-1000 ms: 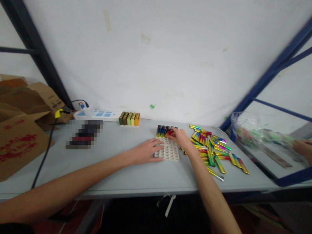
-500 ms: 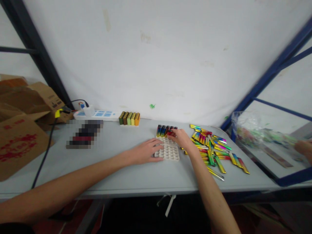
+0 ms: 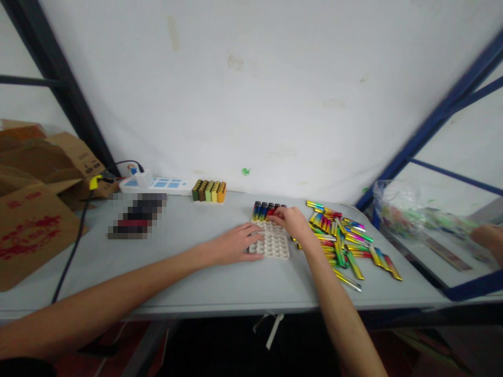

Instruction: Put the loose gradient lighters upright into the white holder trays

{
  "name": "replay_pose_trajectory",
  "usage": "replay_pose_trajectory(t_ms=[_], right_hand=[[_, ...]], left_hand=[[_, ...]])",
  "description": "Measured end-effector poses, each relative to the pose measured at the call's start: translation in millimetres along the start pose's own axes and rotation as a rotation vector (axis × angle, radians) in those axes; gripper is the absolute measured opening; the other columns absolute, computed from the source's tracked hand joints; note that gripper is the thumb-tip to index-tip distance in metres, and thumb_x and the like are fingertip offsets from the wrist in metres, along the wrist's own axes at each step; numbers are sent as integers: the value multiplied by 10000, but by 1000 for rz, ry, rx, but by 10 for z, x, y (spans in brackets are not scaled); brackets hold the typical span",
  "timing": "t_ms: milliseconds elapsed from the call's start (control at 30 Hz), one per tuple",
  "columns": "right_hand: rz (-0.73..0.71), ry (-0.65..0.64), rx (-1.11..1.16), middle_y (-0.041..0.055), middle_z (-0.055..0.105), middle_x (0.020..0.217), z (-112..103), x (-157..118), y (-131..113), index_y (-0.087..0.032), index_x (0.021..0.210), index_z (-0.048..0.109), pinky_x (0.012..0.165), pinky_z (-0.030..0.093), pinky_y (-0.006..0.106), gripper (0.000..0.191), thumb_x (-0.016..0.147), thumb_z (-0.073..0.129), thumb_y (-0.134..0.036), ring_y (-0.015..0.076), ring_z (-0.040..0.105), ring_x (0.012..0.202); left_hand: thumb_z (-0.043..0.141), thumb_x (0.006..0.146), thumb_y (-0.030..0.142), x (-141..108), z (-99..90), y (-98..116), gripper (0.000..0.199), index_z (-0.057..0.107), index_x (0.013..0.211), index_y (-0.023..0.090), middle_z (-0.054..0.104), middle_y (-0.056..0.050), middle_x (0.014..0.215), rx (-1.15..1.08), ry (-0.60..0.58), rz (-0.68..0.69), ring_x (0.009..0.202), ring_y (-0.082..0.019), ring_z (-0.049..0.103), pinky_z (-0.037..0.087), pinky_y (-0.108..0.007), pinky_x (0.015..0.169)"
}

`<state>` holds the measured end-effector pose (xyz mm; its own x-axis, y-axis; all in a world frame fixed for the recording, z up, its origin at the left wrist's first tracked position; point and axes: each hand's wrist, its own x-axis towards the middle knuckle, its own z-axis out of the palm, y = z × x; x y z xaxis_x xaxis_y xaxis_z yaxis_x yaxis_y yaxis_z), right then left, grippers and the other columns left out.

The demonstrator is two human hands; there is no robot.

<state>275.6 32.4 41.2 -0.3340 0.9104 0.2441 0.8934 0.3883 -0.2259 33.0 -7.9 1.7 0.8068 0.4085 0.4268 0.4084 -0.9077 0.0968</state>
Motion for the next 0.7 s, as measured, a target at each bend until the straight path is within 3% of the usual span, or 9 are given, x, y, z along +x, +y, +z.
replay_pose_trajectory(t_ms=[200, 300, 367, 467, 700], right_hand=[[75, 254, 92, 44, 738, 689, -260, -101, 244, -183, 807, 703, 669, 457, 249, 445, 1026, 453, -480, 161, 672, 613], [176, 333, 49, 65, 763, 777, -335, -143, 471, -165, 928, 716, 727, 489, 275, 323, 1006, 495, -386, 192, 711, 714], [212, 280, 3, 86, 778, 871, -351, -175, 609, -153, 1015, 721, 790, 508, 304, 222, 957, 569, -304, 210, 723, 800], [194, 95, 23, 97, 783, 939, -374, -250, 740, -151, 1017, 742, 845, 524, 320, 172, 896, 641, -221, 213, 726, 869], [154, -242, 161, 44, 778, 1025, -471, -456, 849, -220, 1019, 789, 827, 542, 295, 269, 760, 790, -292, 224, 714, 917]], left_hand=[[628, 953, 481, 6, -10, 1, 409, 636, 1213, 165, 626, -165, 1292, -47, 16, 6, 1240, -293, 565, 453, -448, 1106], [621, 957, 481, 10, -16, 1, 409, 634, 1215, 165, 626, -167, 1293, -58, 15, 13, 1247, -292, 562, 449, -453, 1111], [627, 954, 479, 11, -17, -1, 408, 634, 1205, 158, 623, -172, 1297, -57, 5, 12, 1253, -295, 560, 445, -458, 1116], [639, 948, 472, 7, -11, -8, 408, 631, 1203, 153, 618, -175, 1308, -48, -9, 6, 1260, -296, 558, 441, -459, 1122], [635, 950, 481, -9, 14, -16, 421, 626, 1231, 168, 623, -164, 1314, -38, 15, 16, 1268, -290, 559, 439, -455, 1127]])
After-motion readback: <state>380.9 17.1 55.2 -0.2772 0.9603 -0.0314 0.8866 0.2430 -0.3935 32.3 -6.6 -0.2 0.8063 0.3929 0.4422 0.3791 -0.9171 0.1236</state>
